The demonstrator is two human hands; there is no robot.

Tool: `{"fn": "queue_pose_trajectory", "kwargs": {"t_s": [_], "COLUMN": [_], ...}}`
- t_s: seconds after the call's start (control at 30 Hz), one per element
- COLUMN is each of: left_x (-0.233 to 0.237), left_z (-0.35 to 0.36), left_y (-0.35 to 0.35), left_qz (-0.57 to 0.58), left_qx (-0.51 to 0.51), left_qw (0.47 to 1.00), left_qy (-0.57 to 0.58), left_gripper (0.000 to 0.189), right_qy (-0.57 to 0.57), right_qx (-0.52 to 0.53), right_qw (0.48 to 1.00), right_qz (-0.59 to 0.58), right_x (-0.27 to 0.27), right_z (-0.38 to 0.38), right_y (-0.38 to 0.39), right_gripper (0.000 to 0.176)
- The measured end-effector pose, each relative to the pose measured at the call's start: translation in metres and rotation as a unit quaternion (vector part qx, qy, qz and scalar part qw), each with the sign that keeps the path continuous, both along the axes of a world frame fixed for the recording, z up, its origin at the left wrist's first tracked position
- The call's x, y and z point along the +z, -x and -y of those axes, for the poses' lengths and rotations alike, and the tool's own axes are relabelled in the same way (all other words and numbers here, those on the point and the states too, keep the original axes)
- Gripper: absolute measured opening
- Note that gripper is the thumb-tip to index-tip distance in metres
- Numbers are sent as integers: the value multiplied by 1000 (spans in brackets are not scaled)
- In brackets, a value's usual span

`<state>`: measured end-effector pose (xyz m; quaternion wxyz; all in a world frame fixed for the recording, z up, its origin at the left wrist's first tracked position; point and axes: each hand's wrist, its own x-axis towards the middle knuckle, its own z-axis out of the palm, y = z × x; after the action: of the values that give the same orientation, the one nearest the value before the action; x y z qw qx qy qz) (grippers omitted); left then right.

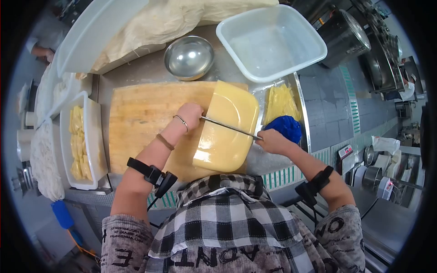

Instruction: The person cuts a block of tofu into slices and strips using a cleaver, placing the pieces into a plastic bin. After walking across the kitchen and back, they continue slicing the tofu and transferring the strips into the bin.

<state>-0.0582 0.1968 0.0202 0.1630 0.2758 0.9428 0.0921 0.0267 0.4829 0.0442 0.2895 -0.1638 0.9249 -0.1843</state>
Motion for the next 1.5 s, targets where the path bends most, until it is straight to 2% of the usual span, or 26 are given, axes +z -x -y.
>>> {"fn": "queue_pose_trajectory", "kwargs": {"t_s": [0.13,0.2,0.3,0.53,0.57,0.63,0.7,0.77,0.83,0.9,0.93,1.0,1.03,1.07,1.1,1.13,1.17,1.23,1.27,1.33,1.37,1.43,1.47,1.5], "left_x": [3,0,-4,4,5,0,-13,-10,-2,6,10,21,38,57,70,73,74,72,68,40,33,31,30,38], "left_z": [-1,3,4,-8,-5,8,30,50,70,88,93,99,96,90,81,71,55,14,-10,-46,-57,-73,-73,-73], "left_y": [2,-3,-9,-9,-14,-24,-31,-40,-48,-60,-64,-73,-78,-83,-89,-100,-112,-135,-142,-152,-151,-142,-140,-139], "left_qz": [29,42,8,-13,-35,-59,-54,-45,-43,1,2,-203,-203,-267,-328,-339,-349,-241,-202,-206,-209,-141,-140,-130], "left_qx": [-13,-60,-28,-22,-17,-8,38,59,82,123,124,170,173,219,262,233,203,-10,-93,-243,-241,-332,-330,-336], "left_qw": [999,997,999,1000,999,997,989,987,985,986,986,930,930,905,874,884,892,944,936,926,927,933,933,928], "left_qy": [12,25,15,9,-21,-49,-134,-141,-148,-116,-113,-255,-252,-249,-243,-223,-203,-226,-271,-202,-200,16,17,91], "left_gripper": [7,7,9,5,5,6,7,10,16,27,27,35,35,39,43,38,33,26,19,19,19,20,20,22], "right_qy": [13,4,-19,-29,-29,-44,-30,-19,-26,-17,-10,-2,1,4,54,104,105,203,205,242,245,238,239,241], "right_qx": [-30,-44,-52,-70,-70,-61,-38,-15,54,65,75,57,39,43,6,-32,-30,-105,-102,-170,-166,-215,-214,-208], "right_qw": [999,999,998,997,997,995,996,997,991,988,985,985,984,984,981,975,975,948,948,937,936,937,938,935], "right_qz": [28,22,0,-33,-33,-68,-74,-77,-122,-140,-154,-164,-175,-175,-184,-193,-194,-221,-220,-187,-188,-135,-134,-158], "right_x": [-3,-10,-9,-16,-18,-13,4,11,9,8,7,14,20,29,41,53,64,84,89,97,102,108,106,102], "right_z": [6,10,16,15,15,24,32,42,52,63,66,71,72,73,72,74,74,72,70,66,66,63,62,60], "right_y": [-19,-29,-37,-44,-48,-53,-45,-42,-36,-26,-23,-19,-19,-20,-22,-25,-28,-33,-36,-40,-42,-46,-47,-49], "right_gripper": [24,25,24,23,23,21,18,16,12,11,11,11,12,12,14,17,17,20,20,21,21,21,21,21]}}
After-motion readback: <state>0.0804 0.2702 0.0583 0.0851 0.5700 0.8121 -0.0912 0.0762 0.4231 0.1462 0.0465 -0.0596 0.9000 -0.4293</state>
